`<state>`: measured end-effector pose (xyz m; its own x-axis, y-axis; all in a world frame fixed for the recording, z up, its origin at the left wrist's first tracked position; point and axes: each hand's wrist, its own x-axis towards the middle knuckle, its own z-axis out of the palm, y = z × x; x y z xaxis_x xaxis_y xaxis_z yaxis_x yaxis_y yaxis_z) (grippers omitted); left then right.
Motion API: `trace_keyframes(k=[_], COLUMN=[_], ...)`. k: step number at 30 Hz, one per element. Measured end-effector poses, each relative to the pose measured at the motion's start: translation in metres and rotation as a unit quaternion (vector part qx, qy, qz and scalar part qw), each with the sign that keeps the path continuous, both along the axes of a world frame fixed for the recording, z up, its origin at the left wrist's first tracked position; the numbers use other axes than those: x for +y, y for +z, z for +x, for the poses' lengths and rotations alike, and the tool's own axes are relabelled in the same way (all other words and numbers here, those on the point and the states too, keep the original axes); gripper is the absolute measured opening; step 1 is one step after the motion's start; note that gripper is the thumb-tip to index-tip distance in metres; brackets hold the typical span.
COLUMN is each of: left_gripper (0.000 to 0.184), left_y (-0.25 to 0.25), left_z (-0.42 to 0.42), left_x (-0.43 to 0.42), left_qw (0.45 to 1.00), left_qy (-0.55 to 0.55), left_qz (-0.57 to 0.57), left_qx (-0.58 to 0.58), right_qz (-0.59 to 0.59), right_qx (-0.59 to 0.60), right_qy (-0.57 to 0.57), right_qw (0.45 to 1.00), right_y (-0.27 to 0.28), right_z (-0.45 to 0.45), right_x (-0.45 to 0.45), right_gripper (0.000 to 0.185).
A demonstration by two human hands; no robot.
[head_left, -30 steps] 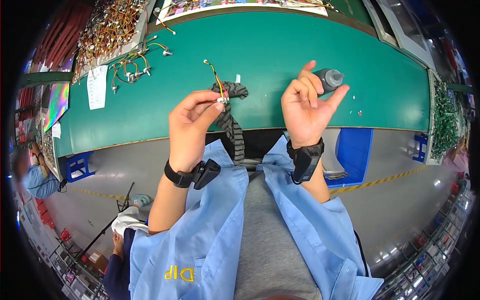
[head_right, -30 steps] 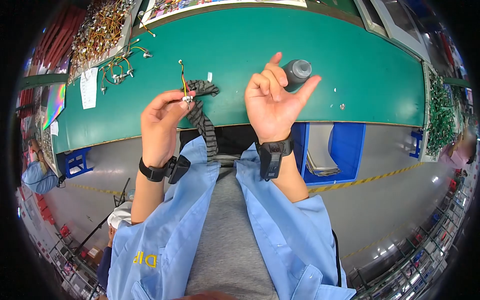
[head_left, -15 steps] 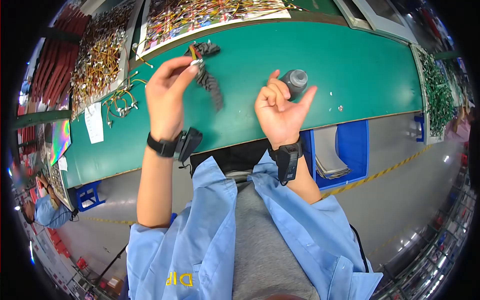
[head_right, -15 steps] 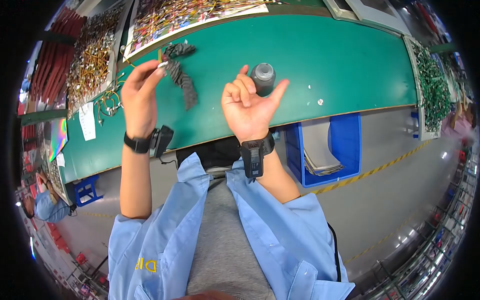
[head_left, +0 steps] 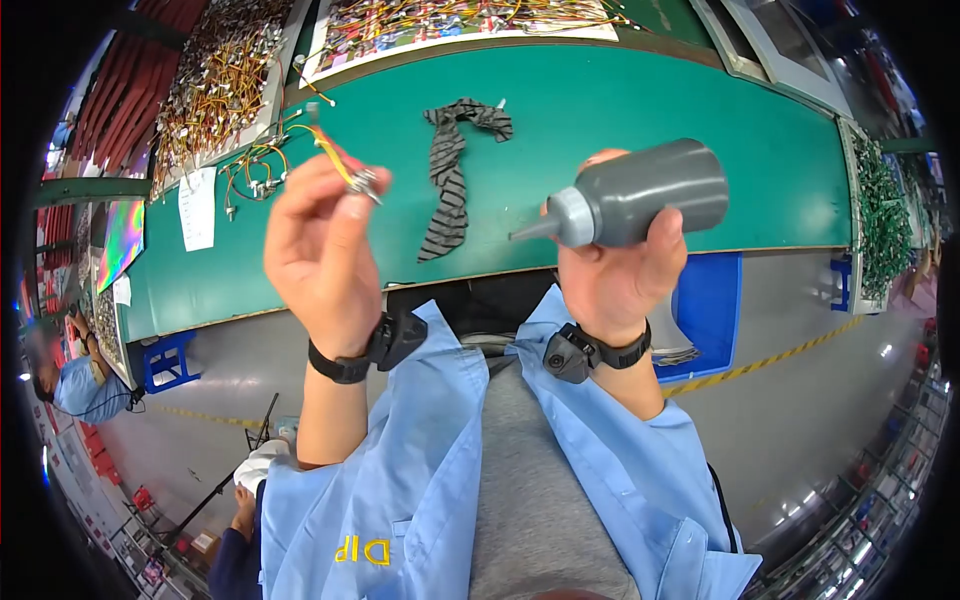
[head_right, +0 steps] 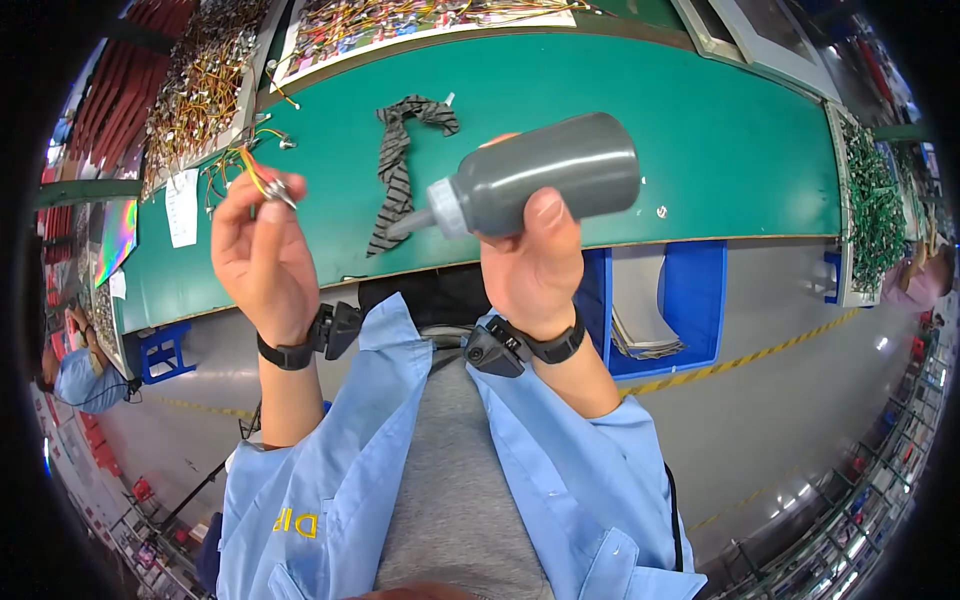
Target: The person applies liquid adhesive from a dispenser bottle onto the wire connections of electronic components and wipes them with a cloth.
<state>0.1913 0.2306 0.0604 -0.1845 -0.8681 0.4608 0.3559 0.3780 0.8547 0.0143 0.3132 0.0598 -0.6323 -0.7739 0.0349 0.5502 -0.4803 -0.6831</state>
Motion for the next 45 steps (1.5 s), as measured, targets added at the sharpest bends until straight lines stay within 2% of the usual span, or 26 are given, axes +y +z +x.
trace_keyframes(k=[1, 2, 4, 5, 6, 9, 14, 17, 20, 28, 45], left_gripper=[0.018, 0.019, 0.021, 0.021, 0.021, 0.022, 0.023, 0.023, 0.018, 0.018, 0.019], left_y=[0.001, 0.002, 0.005, 0.006, 0.007, 0.008, 0.010, 0.010, 0.010, 0.011, 0.020], left_z=[-0.002, -0.006, -0.009, -0.007, -0.006, -0.006, -0.003, -0.001, 0.002, 0.006, 0.005], left_x=[0.005, 0.014, 0.029, 0.033, 0.038, 0.046, 0.052, 0.054, 0.052, 0.050, 0.054], left_qw=[1.000, 0.999, 0.990, 0.990, 0.989, 0.987, 0.986, 0.987, 0.993, 0.991, 0.989], left_qy=[0.003, -0.031, -0.099, -0.096, -0.105, -0.121, -0.124, -0.121, -0.116, -0.126, -0.125], left_qz=[0.001, 0.021, 0.061, 0.063, 0.067, 0.080, 0.067, 0.064, 0.005, -0.027, -0.026], left_qx=[0.000, 0.027, 0.080, 0.080, 0.075, 0.070, 0.085, 0.084, -0.002, -0.034, -0.070], right_qz=[0.000, 0.001, -0.030, -0.044, -0.042, -0.167, -0.173, -0.131, -0.133, -0.175, -0.212], right_qx=[0.054, 0.053, 0.176, 0.237, 0.238, 0.300, 0.289, 0.280, 0.278, 0.267, 0.260], right_qy=[-0.011, -0.007, -0.034, -0.049, -0.048, 0.104, 0.118, 0.057, 0.053, 0.046, 0.083], right_qw=[0.998, 0.999, 0.983, 0.969, 0.969, 0.934, 0.934, 0.949, 0.950, 0.947, 0.939], right_y=[0.002, 0.003, 0.004, 0.004, 0.006, 0.020, 0.022, 0.021, 0.019, 0.017, 0.014], right_z=[0.003, 0.005, 0.006, 0.005, 0.004, -0.002, 0.006, 0.010, 0.010, 0.011, 0.002], right_x=[0.002, 0.004, 0.010, 0.012, 0.013, 0.015, 0.013, 0.016, 0.016, 0.011, 0.011], right_gripper=[0.066, 0.066, 0.070, 0.072, 0.072, 0.076, 0.073, 0.071, 0.069, 0.065, 0.063])
